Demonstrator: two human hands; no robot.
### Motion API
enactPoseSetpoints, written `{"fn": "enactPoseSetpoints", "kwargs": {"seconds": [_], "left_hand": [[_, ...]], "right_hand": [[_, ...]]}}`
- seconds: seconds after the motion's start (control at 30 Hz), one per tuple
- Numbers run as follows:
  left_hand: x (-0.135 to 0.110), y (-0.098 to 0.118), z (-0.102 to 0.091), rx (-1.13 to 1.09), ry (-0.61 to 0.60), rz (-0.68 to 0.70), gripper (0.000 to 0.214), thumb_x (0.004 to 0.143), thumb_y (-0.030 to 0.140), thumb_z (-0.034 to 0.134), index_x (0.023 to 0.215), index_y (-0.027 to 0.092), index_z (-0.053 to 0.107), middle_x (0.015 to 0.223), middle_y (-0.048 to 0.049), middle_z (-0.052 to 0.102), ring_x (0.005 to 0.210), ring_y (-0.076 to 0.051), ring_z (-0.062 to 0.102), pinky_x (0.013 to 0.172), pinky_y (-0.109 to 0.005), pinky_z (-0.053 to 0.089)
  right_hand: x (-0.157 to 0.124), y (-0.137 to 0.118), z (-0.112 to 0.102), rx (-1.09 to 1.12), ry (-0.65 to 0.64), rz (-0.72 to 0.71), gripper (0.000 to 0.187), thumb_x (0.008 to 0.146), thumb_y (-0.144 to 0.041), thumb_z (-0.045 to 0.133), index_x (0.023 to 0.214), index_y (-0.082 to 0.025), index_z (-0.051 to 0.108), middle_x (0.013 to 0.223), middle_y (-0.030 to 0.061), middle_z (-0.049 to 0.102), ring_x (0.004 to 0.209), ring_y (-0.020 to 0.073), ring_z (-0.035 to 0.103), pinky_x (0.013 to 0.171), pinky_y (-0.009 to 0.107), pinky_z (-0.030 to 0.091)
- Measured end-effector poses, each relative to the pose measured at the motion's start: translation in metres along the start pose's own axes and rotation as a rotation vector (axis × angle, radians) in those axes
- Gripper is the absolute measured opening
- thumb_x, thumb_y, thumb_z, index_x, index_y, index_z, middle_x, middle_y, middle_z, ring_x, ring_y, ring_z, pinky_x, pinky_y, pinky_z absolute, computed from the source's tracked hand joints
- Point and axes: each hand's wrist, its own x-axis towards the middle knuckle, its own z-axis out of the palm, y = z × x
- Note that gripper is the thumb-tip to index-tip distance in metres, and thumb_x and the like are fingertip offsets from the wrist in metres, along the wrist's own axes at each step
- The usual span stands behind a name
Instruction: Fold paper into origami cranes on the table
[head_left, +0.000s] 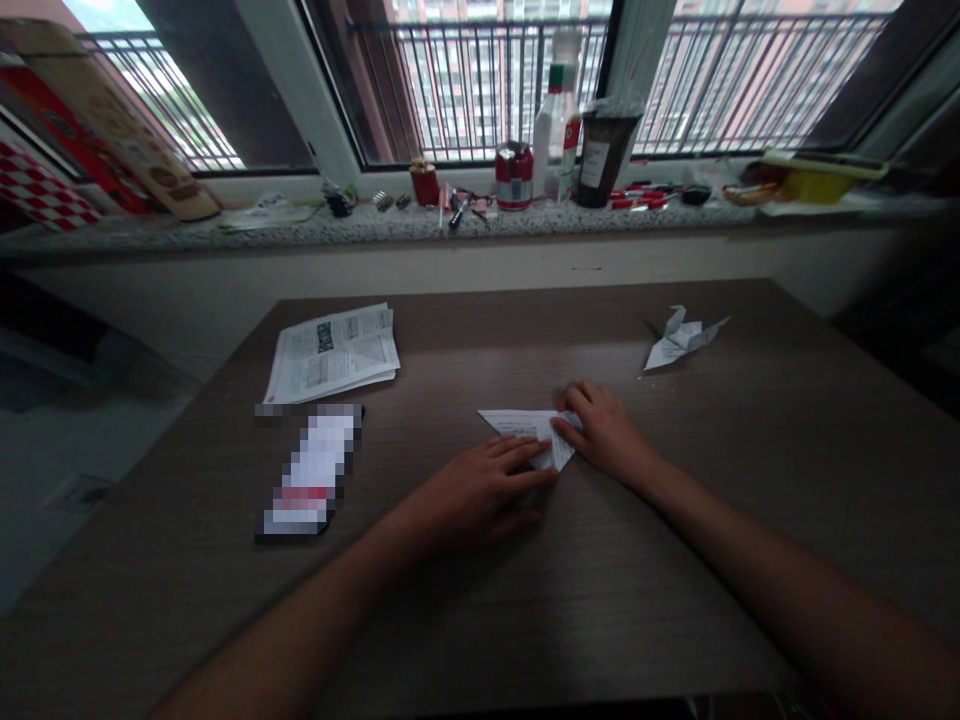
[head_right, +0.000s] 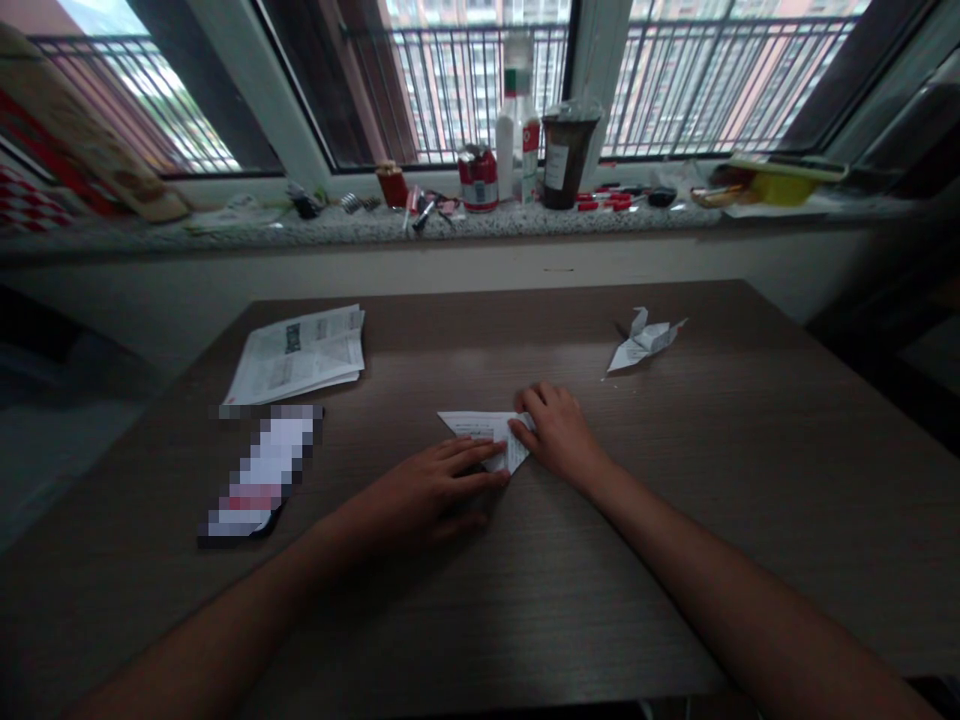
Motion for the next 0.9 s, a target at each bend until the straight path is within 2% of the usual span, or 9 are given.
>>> {"fn": "enactPoseSetpoints", "kwargs": {"seconds": [0.2,0.47,0.63,0.77,0.9], "left_hand": [[0.0,0.001,-0.001,0.0,-0.017,-0.026,0.059,0.101,0.049,0.064,0.154,0.029,0.049,0.166,-0.0089,0.039,0.15,-0.033,0.04,0.121,-0.052,0.038],[0.0,0.001,-0.001,-0.013,-0.002,-0.041,0.058,0.1,0.05,0.064,0.153,0.03,0.051,0.166,-0.0083,0.039,0.149,-0.031,0.041,0.121,-0.048,0.039],[0.001,-0.002,0.0,-0.026,0.006,-0.033,0.052,0.103,0.044,0.061,0.153,0.031,0.051,0.166,-0.0065,0.039,0.148,-0.03,0.042,0.121,-0.048,0.039],[0.001,-0.003,0.001,-0.02,0.015,-0.031,0.045,0.107,0.039,0.055,0.152,0.032,0.052,0.164,-0.0058,0.042,0.148,-0.029,0.043,0.121,-0.046,0.039],[0.002,-0.003,0.003,-0.014,0.03,-0.027,0.044,0.107,0.037,0.055,0.151,0.031,0.053,0.163,-0.0067,0.043,0.147,-0.029,0.044,0.12,-0.047,0.039]], "right_hand": [[0.002,0.001,-0.001,0.043,0.017,-0.03,0.014,0.099,-0.034,0.06,0.106,-0.022,0.06,0.108,0.01,0.06,0.099,0.0289,0.057,0.088,0.043,0.047],[0.002,0.001,-0.001,0.03,0.016,-0.046,0.015,0.1,-0.034,0.061,0.109,-0.021,0.06,0.109,0.0108,0.061,0.1,0.0292,0.057,0.089,0.045,0.049],[0.001,-0.001,-0.01,0.045,0.034,-0.094,0.018,0.104,-0.035,0.055,0.109,-0.02,0.063,0.11,0.0121,0.064,0.105,0.0301,0.059,0.093,0.047,0.051],[-0.005,-0.003,-0.023,0.047,0.047,-0.177,0.025,0.105,-0.034,0.053,0.122,-0.02,0.064,0.124,0.0143,0.066,0.118,0.0317,0.059,0.103,0.053,0.05],[-0.023,-0.006,-0.031,0.02,-0.016,-0.281,0.04,0.107,-0.035,0.049,0.143,-0.02,0.056,0.148,0.0148,0.058,0.14,0.0307,0.05,0.117,0.055,0.042]]}}
